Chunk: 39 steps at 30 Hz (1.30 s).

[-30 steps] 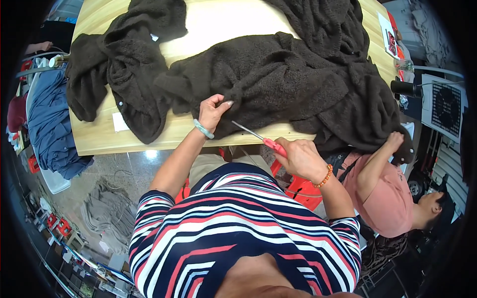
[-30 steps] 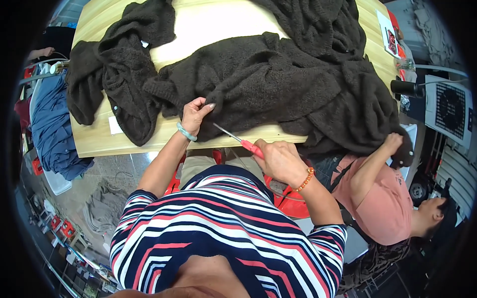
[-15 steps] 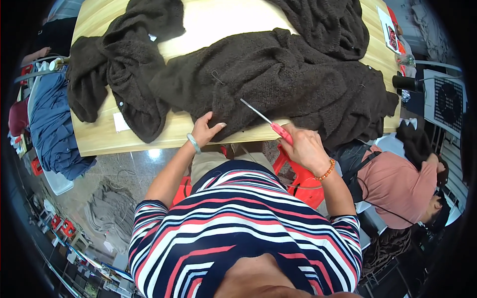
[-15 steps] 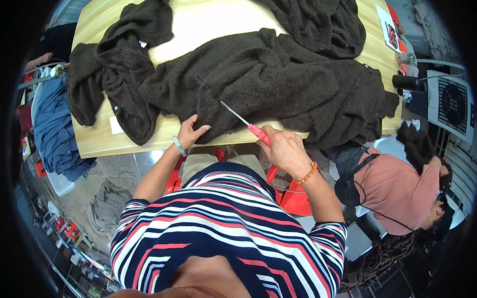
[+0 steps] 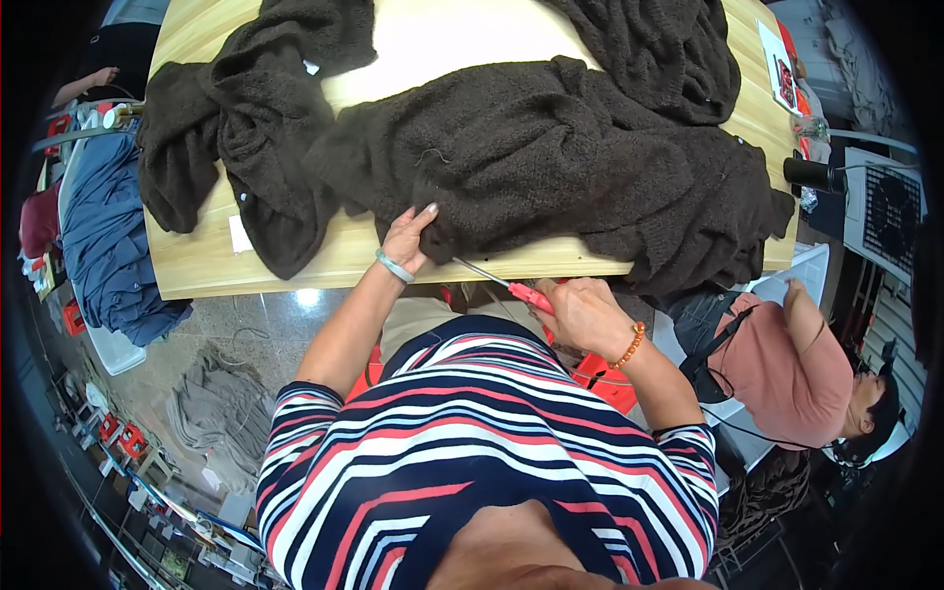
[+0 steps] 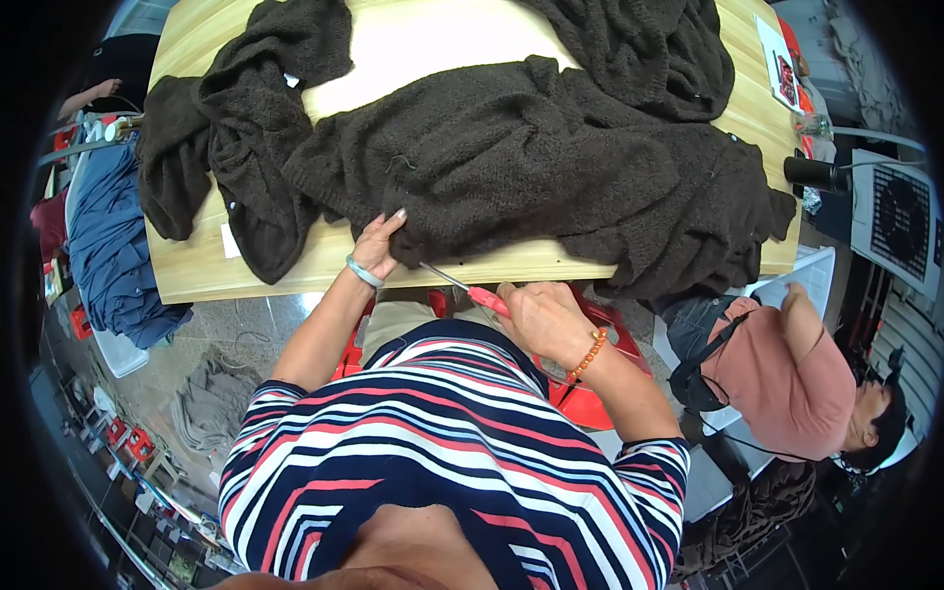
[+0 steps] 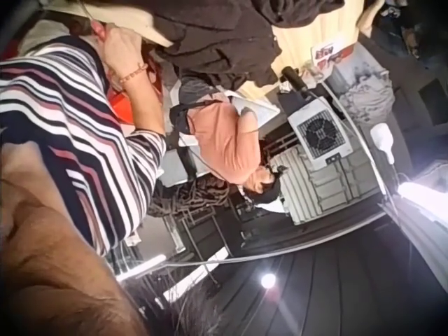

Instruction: Trimming excess threads and cutting fabric components on a workbench in a sewing factory.

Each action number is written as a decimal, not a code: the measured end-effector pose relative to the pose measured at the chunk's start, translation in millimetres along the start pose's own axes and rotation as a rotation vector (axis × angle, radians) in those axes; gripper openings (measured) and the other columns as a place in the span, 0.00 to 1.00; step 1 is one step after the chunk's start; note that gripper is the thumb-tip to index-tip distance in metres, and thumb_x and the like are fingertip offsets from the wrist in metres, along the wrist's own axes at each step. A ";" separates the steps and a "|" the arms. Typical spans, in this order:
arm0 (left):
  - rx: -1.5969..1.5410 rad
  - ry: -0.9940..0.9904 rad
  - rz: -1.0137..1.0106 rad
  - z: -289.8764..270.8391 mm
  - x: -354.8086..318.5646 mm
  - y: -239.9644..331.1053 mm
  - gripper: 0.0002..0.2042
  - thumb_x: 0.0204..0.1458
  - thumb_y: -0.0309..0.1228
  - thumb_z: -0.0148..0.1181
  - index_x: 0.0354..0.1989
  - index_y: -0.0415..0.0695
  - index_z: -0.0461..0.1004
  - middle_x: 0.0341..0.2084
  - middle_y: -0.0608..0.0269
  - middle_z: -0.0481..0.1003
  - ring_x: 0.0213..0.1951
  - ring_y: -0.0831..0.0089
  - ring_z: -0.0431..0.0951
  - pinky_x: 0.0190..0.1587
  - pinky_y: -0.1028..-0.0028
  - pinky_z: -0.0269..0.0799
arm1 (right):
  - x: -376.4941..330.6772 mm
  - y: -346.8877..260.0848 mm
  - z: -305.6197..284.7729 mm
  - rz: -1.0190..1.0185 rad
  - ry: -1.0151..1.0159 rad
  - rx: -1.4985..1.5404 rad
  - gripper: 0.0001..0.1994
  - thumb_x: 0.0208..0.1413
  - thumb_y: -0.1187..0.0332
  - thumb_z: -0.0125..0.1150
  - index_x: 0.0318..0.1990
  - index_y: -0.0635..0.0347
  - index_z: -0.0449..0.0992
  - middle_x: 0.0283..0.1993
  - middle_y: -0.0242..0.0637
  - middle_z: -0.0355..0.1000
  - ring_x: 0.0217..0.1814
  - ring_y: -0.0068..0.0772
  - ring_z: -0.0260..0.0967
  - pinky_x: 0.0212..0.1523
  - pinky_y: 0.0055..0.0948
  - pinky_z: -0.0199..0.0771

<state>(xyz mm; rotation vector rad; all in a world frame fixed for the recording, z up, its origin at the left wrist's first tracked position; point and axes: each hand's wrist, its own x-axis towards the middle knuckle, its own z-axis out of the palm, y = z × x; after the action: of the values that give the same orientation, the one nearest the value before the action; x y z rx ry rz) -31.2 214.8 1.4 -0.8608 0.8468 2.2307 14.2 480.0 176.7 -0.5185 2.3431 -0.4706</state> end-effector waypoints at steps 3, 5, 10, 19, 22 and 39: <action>-0.098 -0.047 -0.067 -0.6 -2.6 -2.4 0.12 0.57 0.25 0.55 0.50 0.43 0.71 0.47 0.60 0.75 0.50 0.65 0.75 0.55 0.58 0.71 | 3.0 1.0 -2.7 0.015 0.037 0.020 0.12 0.53 0.61 0.58 0.37 0.61 0.74 0.21 0.50 0.72 0.27 0.50 0.74 0.30 0.43 0.72; -0.002 0.098 -0.034 -4.5 -4.4 -7.0 0.11 0.57 0.25 0.55 0.49 0.43 0.72 0.46 0.60 0.75 0.49 0.65 0.75 0.54 0.58 0.71 | 5.5 1.7 -8.4 0.015 0.057 0.027 0.12 0.53 0.61 0.58 0.37 0.61 0.73 0.21 0.49 0.72 0.27 0.49 0.74 0.29 0.43 0.72; 0.164 0.074 0.107 -12.1 -0.5 -4.8 0.12 0.56 0.26 0.58 0.48 0.40 0.72 0.44 0.60 0.76 0.46 0.68 0.76 0.51 0.65 0.73 | 3.2 5.3 -10.7 0.074 0.109 0.025 0.11 0.52 0.64 0.60 0.36 0.61 0.71 0.21 0.47 0.72 0.28 0.48 0.74 0.31 0.41 0.72; 1.191 0.257 0.873 46.3 45.7 44.1 0.28 0.47 0.33 0.68 0.55 0.35 0.66 0.48 0.58 0.72 0.49 0.71 0.71 0.55 0.74 0.64 | 11.3 8.7 -10.2 0.069 0.446 0.171 0.10 0.53 0.67 0.59 0.41 0.58 0.70 0.24 0.47 0.73 0.29 0.52 0.73 0.32 0.43 0.73; 1.084 0.150 0.756 33.6 81.8 45.3 0.17 0.46 0.36 0.66 0.37 0.33 0.75 0.29 0.51 0.78 0.31 0.65 0.76 0.40 0.71 0.70 | 15.8 3.2 -21.1 0.244 0.369 0.186 0.11 0.52 0.66 0.60 0.42 0.57 0.72 0.26 0.50 0.73 0.32 0.54 0.73 0.34 0.44 0.72; 1.694 0.230 0.924 18.0 89.5 48.3 0.17 0.35 0.29 0.67 0.34 0.40 0.68 0.38 0.53 0.70 0.43 0.58 0.72 0.46 0.64 0.68 | 60.2 14.6 75.4 0.020 0.249 0.087 0.10 0.50 0.65 0.56 0.34 0.64 0.71 0.23 0.47 0.74 0.30 0.47 0.75 0.30 0.43 0.73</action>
<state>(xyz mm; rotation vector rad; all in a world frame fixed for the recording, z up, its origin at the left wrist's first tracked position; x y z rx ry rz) -126.6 224.2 -37.2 0.2286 2.8804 1.0087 21.1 449.1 84.4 -0.4148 2.5479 -0.6570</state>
